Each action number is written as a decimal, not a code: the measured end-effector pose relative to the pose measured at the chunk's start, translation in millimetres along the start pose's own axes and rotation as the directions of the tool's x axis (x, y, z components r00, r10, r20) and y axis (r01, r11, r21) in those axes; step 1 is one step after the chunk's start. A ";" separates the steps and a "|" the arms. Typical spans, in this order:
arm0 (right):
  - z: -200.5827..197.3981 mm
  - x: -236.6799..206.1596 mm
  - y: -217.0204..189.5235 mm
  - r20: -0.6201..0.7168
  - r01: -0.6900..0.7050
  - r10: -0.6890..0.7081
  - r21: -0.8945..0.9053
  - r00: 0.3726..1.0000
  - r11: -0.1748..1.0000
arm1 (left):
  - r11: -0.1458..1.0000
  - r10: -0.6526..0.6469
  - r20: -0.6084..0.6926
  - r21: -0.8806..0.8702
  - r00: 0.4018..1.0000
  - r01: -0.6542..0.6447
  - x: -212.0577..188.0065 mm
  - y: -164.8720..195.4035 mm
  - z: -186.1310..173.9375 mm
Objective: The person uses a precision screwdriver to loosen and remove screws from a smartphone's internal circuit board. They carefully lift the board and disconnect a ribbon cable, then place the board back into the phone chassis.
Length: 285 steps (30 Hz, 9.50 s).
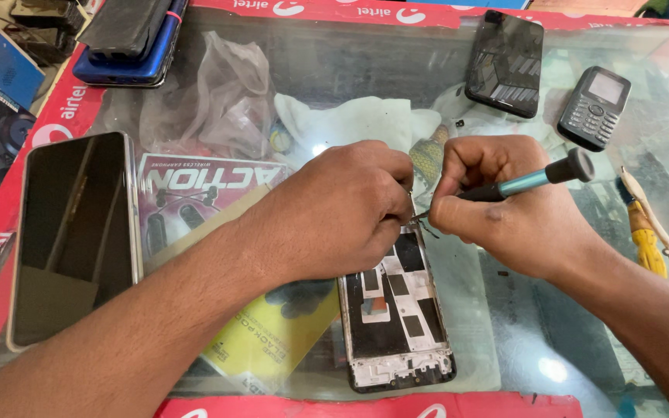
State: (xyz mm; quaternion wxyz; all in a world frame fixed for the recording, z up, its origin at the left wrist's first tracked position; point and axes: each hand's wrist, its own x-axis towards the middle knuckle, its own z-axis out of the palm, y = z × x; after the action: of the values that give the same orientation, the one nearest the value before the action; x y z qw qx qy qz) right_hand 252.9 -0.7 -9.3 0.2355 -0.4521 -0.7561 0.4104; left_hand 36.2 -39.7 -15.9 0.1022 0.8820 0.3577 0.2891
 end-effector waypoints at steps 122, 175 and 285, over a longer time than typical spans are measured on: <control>6.1 1.6 -6.6 0.017 -0.017 0.016 0.042 1.000 0.999 | 0.998 0.045 0.000 -0.050 0.999 -0.045 2.1 -8.1 -1.7; 4.6 3.4 -18.5 0.062 -0.090 0.087 0.050 0.994 0.995 | 0.999 0.032 0.026 -0.008 0.999 -0.032 0.3 -3.5 -3.8; -13.0 15.6 -23.4 0.313 0.081 -0.052 -0.080 0.948 0.994 | 0.999 0.036 -0.010 -0.025 0.999 -0.036 -5.0 -3.6 -4.6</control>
State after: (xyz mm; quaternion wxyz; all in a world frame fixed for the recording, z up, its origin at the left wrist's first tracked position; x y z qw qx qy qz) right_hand 243.4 12.3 17.2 0.1065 -0.3664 -0.8166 0.4331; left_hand 28.5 -40.6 -15.8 0.1063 0.8856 0.3385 0.2997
